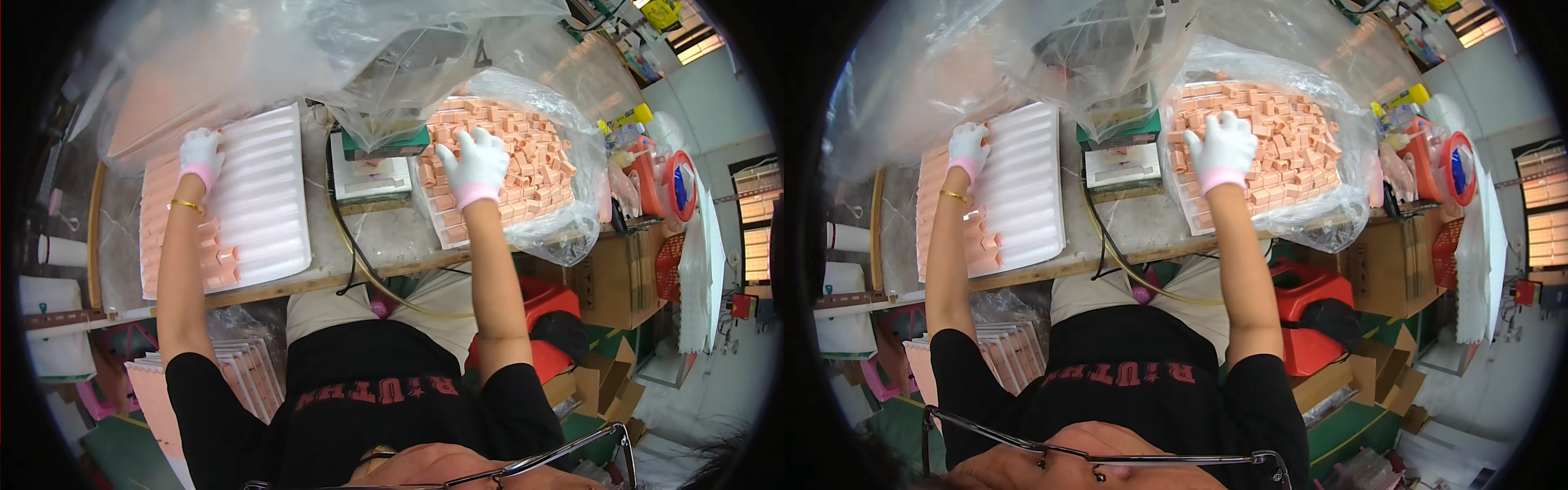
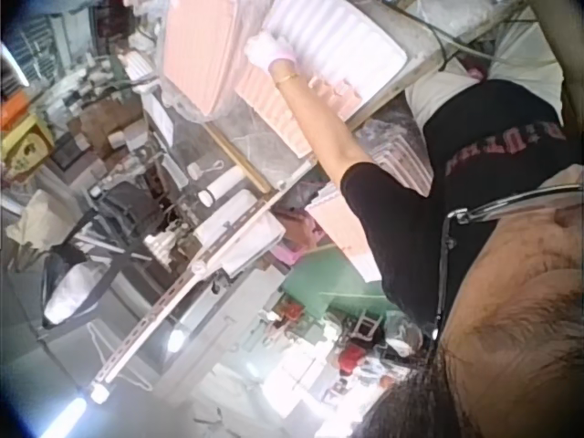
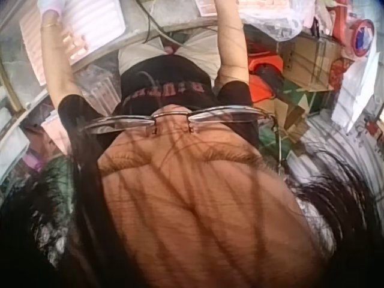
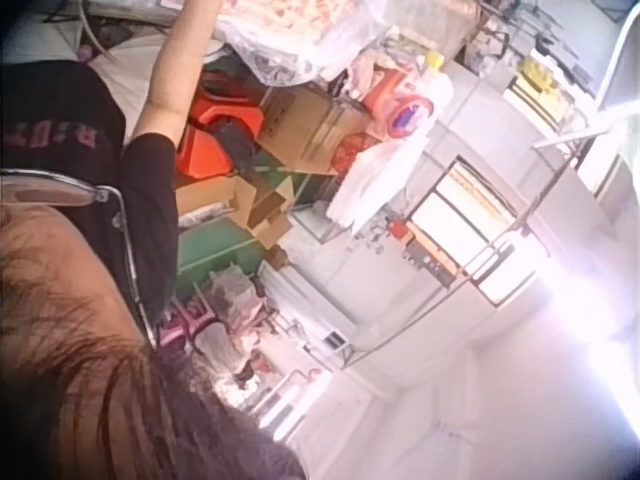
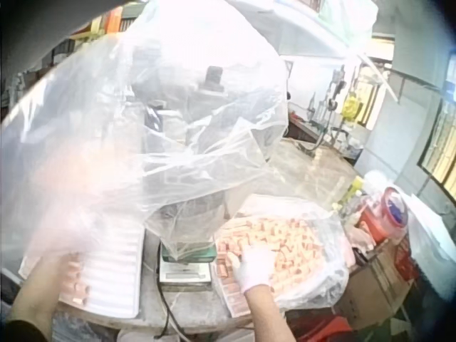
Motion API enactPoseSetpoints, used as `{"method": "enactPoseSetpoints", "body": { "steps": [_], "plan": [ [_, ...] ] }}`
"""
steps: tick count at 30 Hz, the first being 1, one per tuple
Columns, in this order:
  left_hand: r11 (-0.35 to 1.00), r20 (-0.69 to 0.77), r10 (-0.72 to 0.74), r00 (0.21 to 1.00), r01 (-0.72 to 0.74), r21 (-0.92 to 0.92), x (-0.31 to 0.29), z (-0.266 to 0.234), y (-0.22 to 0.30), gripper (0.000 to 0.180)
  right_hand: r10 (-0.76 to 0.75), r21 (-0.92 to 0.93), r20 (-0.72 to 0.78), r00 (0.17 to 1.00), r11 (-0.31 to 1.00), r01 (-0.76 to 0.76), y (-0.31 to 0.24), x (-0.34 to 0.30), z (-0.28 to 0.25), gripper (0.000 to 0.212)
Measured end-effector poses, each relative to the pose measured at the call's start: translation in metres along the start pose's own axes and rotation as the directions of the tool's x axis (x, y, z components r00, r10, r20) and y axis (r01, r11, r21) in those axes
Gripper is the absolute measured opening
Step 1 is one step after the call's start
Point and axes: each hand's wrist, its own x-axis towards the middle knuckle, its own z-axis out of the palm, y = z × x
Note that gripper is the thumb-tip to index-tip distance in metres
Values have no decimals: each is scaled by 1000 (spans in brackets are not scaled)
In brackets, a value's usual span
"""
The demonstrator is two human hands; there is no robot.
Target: Manually sort and arrange small pink lipstick or cosmetic component pieces from a bulk tray into structured shipping trays.
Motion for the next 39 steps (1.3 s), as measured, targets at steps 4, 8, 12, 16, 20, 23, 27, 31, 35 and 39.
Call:
{"method": "enactPoseSetpoints", "body": {
  "steps": [4, 8, 12, 16, 20, 23, 27, 31, 35, 39],
  "plan": [
    [992, 186, -98, 978, 110, -58, -4, -15, 4, 27, -73, -50, 141, 987, 995, 81, 18, 2, 18, 28],
    [981, -127, -35, 991, 10, -193, -33, 1, -16, 38, -151, 96, 2, 988, 984, 151, 13, 2, 16, 26],
    [970, -115, 34, 993, -60, -235, -31, 34, -38, 34, -56, 591, 83, 995, 807, -4, 9, -12, -1, 32],
    [964, -36, -70, 997, 59, -258, -31, 4, -20, 33, -3, 737, 366, 930, 611, -288, -19, -32, -23, 40],
    [931, -257, -213, 943, 116, -347, -45, 5, -26, 32, -35, 823, 438, 899, 418, -385, -36, -47, -29, 40],
    [957, -6, -122, 992, 116, -267, -51, -2, -45, 32, -72, 850, 435, 897, 362, -383, -38, -50, -32, 38],
    [974, 187, -120, 975, 152, -167, -45, -15, -27, 32, -60, 841, 512, 857, 238, -486, -42, -55, -24, 37],
    [952, -15, -41, 999, 34, -303, -38, -2, -31, 25, -87, 890, 379, 921, 308, -337, -62, -60, -27, 36],
    [834, 49, -119, 992, 127, -536, -46, -31, 7, 23, -188, 892, 364, 912, 352, -283, -76, -63, -21, 34],
    [940, 142, -195, 971, 226, -254, -38, -16, -11, 27, -159, 918, 327, 932, 288, -273, -77, -73, -27, 35]
  ]
}}
